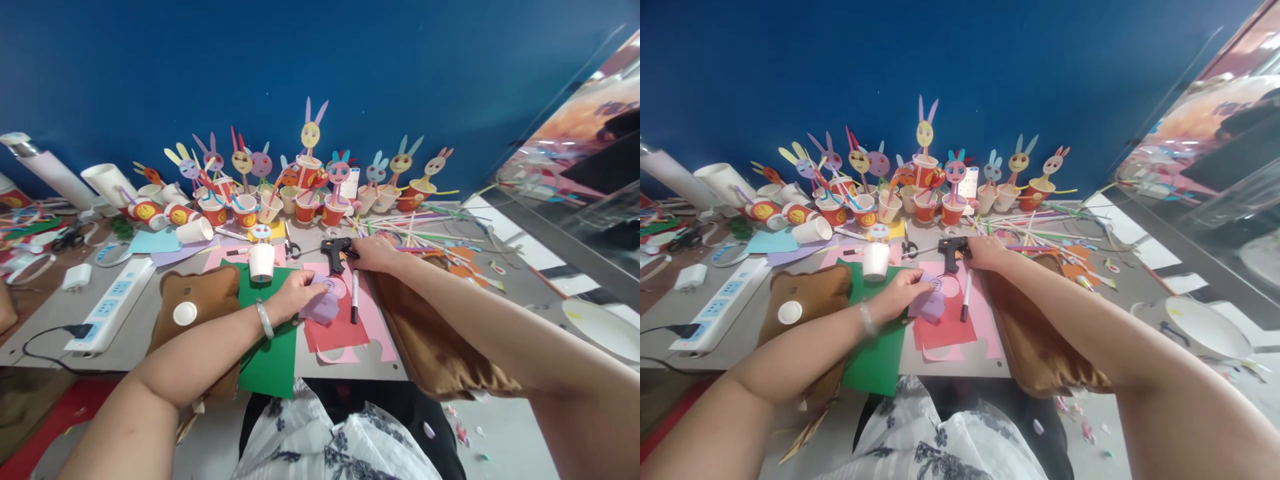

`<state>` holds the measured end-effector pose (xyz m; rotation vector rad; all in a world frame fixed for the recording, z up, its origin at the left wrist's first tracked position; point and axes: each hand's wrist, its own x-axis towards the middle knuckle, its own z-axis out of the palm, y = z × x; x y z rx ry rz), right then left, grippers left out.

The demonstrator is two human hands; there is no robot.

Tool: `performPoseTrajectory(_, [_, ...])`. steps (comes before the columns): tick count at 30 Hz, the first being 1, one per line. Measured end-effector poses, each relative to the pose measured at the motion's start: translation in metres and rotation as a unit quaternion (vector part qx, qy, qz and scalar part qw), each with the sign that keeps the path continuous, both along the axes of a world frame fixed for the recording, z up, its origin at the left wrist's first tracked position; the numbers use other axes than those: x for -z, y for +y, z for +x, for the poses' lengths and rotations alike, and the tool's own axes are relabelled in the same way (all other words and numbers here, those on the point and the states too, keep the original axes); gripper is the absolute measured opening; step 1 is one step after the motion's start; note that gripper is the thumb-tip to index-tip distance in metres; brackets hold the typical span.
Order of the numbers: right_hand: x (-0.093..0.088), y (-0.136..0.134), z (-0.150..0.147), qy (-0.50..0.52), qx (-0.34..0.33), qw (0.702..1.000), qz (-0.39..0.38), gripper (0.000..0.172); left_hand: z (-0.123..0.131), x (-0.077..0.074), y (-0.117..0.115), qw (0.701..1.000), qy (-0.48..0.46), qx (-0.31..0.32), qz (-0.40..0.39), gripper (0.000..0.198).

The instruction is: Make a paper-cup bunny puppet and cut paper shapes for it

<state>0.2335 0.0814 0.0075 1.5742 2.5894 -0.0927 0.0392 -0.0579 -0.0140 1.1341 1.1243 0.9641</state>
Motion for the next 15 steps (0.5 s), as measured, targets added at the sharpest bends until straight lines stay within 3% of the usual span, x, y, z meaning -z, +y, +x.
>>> performPoseTrajectory(5, [0.000,0.000,-0.001,0.046,0.012,0.999,0.001,0.012,0.000,0.011,0.006,1.000,-0.006,-0.003,0.013,0.029])
performPoseTrajectory(9, [-0.017,-0.001,-0.008,0.028,0.002,1.000,0.009,0.012,0.001,0.015,0.007,0.999,-0.032,0.003,0.004,0.030])
performPoseTrajectory(11, [-0.028,-0.002,-0.020,0.024,-0.008,0.999,0.023,0.008,0.002,0.014,0.006,0.999,-0.042,0.004,-0.006,0.031])
performPoseTrajectory(15, [-0.032,-0.005,-0.063,0.027,-0.023,0.999,0.022,0.022,0.003,0.011,0.004,0.999,-0.045,0.003,-0.030,0.031])
